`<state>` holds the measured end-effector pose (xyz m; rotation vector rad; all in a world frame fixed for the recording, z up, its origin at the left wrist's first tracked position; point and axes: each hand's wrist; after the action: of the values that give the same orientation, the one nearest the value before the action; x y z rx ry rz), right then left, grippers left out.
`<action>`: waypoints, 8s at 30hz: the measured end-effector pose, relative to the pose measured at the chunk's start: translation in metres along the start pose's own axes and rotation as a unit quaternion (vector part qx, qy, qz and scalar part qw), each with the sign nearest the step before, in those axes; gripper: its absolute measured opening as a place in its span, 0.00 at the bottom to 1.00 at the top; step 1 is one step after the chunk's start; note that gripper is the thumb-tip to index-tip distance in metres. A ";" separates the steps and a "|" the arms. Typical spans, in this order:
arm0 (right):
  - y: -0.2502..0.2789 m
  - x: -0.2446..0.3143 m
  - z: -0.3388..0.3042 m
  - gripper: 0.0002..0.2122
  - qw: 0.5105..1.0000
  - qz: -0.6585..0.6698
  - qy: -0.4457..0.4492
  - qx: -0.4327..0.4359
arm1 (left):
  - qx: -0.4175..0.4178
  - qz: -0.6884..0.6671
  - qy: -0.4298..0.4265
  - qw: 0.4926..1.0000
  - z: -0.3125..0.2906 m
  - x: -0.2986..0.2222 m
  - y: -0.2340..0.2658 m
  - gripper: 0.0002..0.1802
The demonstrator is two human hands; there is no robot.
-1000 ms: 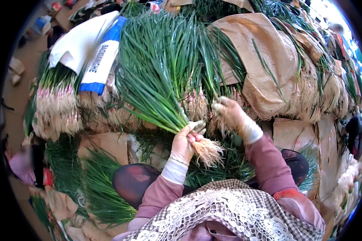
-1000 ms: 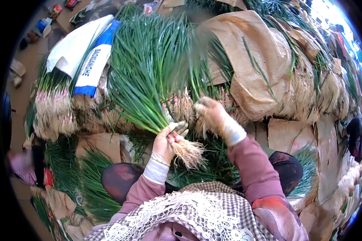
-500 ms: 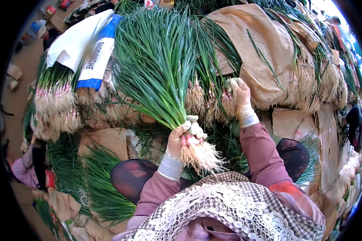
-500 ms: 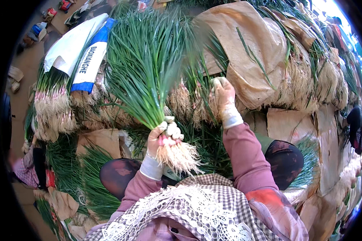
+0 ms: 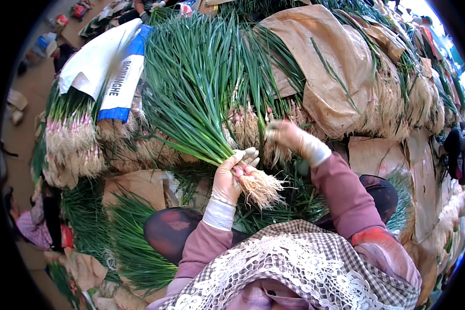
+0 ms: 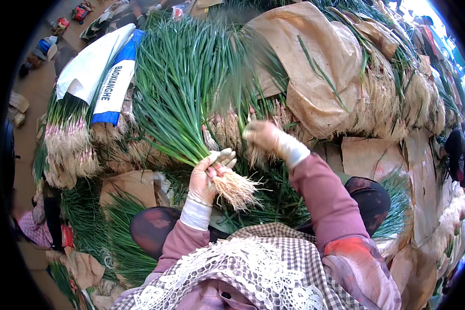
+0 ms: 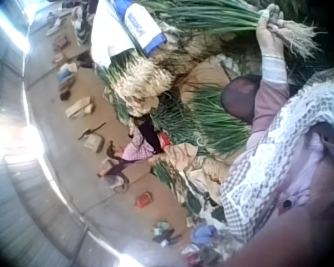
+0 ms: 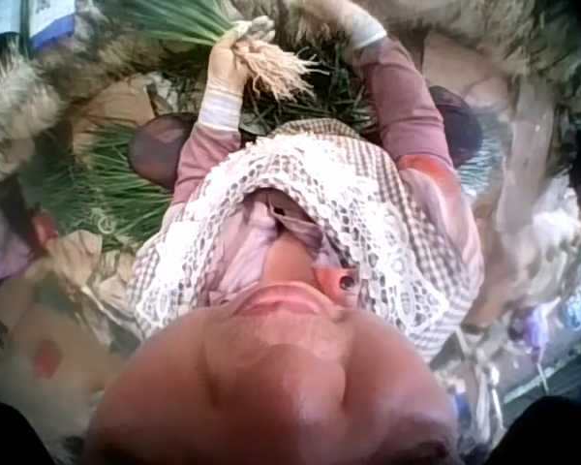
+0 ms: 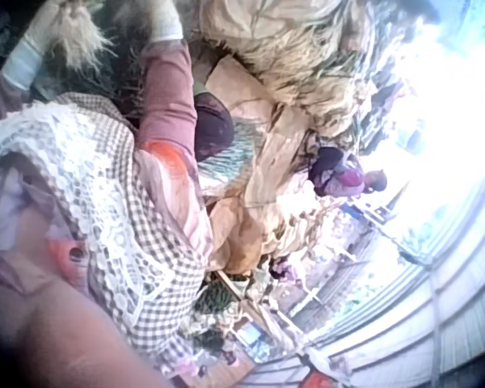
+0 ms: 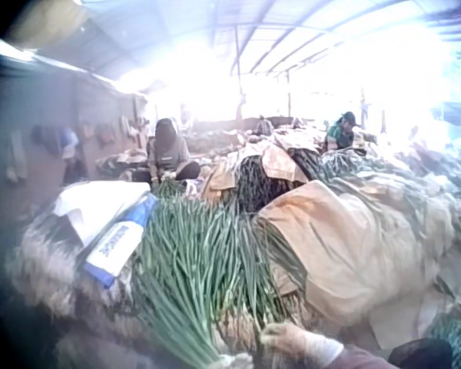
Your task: The person sorts and bundles green onions by hand, gathering stalks together and securing them into bunches.
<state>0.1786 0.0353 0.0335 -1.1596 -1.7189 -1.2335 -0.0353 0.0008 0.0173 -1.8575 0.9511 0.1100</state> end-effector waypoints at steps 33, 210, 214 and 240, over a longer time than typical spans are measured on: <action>-0.018 0.027 -0.021 0.15 0.998 0.030 0.049 0.029 | 0.018 0.091 0.060 0.994 -0.002 0.006 0.003 0.11; -0.039 -0.009 0.001 0.14 0.924 -0.350 0.063 -0.139 | 0.041 0.018 0.051 0.998 -0.012 0.013 -0.003 0.24; -0.016 0.005 0.047 0.14 0.803 -0.515 0.056 -0.295 | 0.121 -0.032 0.101 0.987 -0.016 0.014 -0.002 0.21; 0.022 0.012 0.013 0.12 0.983 0.131 -0.027 -0.123 | 0.294 -0.045 0.029 0.954 -0.015 -0.015 -0.001 0.16</action>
<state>0.1943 0.0542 0.0476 -1.5242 -1.4234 -1.2820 -0.0502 -0.0024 0.0324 -1.3503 0.8237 -0.2622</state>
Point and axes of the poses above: each hand's wrist, its own z-axis towards the middle knuckle, its own y-axis out of the back of the hand, x = y × z, and after that the axes turned 9 degrees about -x, right-handed
